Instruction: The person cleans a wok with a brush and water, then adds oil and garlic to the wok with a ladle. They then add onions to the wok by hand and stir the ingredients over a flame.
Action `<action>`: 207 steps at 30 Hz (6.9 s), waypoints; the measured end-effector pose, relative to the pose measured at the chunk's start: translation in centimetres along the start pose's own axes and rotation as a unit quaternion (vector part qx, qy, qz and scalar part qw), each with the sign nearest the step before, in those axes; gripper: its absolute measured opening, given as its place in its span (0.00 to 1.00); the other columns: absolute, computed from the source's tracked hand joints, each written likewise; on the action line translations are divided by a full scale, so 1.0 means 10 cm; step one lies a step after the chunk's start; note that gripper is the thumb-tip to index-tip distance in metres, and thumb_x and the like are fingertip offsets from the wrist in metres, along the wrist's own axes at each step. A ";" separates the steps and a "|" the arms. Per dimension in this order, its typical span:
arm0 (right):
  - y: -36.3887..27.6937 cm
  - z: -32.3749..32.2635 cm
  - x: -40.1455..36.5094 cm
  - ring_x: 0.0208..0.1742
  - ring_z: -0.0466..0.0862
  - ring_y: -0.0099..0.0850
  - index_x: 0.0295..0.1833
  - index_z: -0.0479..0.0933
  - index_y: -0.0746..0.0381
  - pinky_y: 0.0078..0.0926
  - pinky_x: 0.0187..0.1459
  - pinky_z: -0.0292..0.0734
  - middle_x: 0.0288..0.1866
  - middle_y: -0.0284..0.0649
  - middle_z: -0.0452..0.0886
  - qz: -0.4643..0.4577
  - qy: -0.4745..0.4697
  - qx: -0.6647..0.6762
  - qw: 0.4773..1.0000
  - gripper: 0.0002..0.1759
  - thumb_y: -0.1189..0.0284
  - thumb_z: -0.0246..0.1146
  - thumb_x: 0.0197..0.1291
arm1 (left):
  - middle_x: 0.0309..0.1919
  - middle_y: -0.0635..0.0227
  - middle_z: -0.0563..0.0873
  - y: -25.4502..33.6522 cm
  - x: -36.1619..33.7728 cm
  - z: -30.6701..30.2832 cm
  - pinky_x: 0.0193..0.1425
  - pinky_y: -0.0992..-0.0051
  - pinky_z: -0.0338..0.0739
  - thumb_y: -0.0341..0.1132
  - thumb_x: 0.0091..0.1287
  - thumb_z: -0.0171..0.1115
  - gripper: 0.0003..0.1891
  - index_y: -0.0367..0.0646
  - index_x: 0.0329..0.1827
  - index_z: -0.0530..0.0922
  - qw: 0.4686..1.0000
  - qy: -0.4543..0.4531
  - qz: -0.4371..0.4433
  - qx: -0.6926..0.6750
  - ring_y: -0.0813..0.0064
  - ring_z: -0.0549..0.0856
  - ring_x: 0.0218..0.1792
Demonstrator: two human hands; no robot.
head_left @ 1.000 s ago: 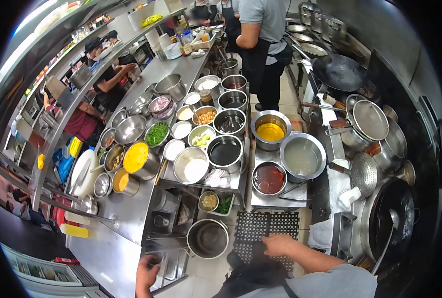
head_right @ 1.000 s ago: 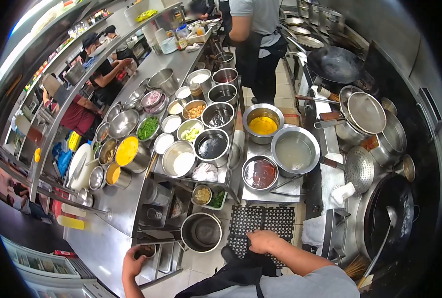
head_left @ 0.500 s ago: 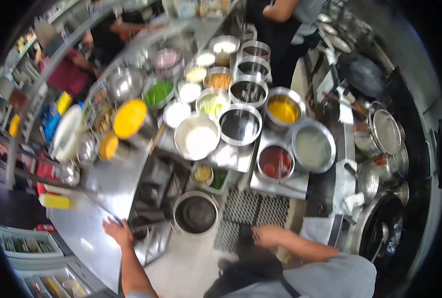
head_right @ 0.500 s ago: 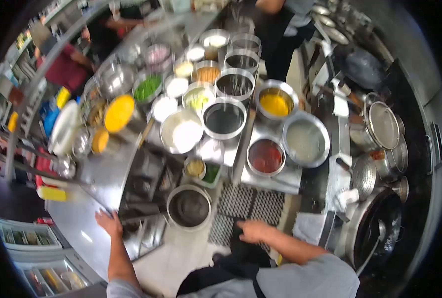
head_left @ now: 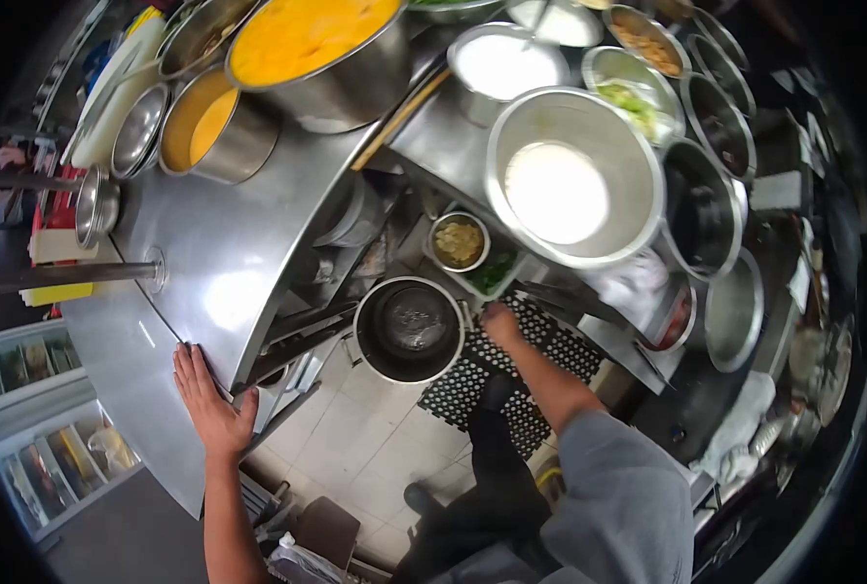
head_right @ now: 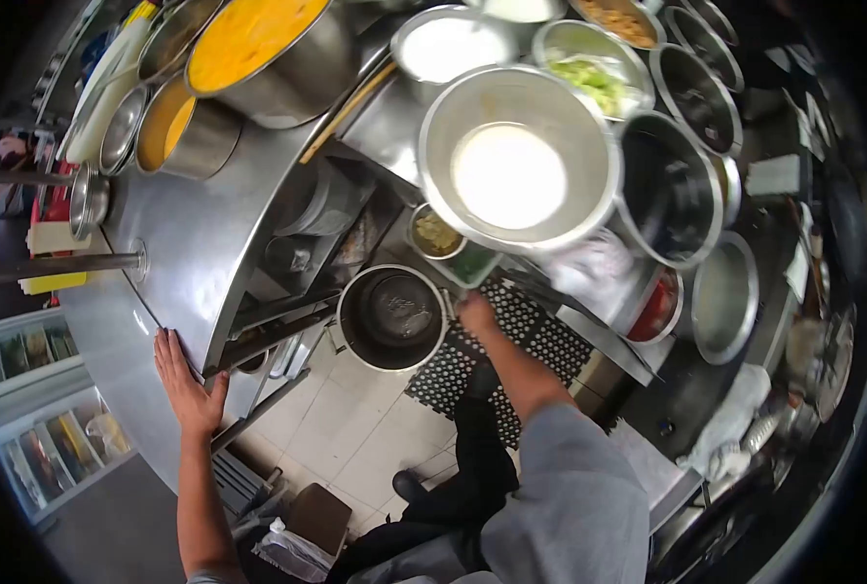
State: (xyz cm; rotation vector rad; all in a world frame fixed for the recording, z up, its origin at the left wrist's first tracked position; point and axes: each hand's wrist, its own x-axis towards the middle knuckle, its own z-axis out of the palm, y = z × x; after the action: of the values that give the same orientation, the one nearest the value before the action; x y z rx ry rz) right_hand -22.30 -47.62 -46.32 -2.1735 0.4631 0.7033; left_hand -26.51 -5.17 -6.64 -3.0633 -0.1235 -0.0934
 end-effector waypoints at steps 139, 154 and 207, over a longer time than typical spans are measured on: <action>2.81 -3.02 -7.23 0.50 0.79 0.56 0.49 0.70 0.75 0.42 0.53 0.75 0.46 0.65 0.79 0.499 0.449 -0.114 0.733 0.19 0.71 0.54 0.55 | 0.67 0.43 0.59 0.90 0.77 -0.14 0.68 0.58 0.71 0.46 0.69 0.56 0.38 0.30 0.71 0.49 0.305 -0.130 -0.332 -0.883 0.48 0.69 0.65; 1.27 -2.46 -7.69 0.10 0.64 0.22 0.43 0.77 0.61 0.25 0.10 0.57 0.16 0.32 0.69 0.307 0.587 0.382 0.645 0.07 0.71 0.57 0.62 | 0.31 0.67 0.80 1.75 -0.21 1.10 0.28 0.74 0.76 0.35 0.65 0.60 0.13 0.39 0.48 0.73 0.612 -0.596 -0.035 -0.519 0.71 0.82 0.29; 2.32 -2.97 -7.74 0.11 0.63 0.20 0.52 0.72 0.57 0.22 0.10 0.56 0.17 0.29 0.66 0.237 0.634 0.549 0.490 0.10 0.68 0.55 0.67 | 0.25 0.68 0.79 5.76 -3.01 1.22 0.22 0.78 0.69 0.33 0.60 0.63 0.15 0.34 0.47 0.76 0.505 -0.775 0.261 -0.277 0.79 0.75 0.20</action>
State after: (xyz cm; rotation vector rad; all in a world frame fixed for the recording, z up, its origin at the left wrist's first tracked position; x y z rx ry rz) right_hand -85.18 -77.84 4.19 -0.8180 1.6928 -1.0102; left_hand -50.97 -63.82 -24.80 -2.1197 0.8492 2.9258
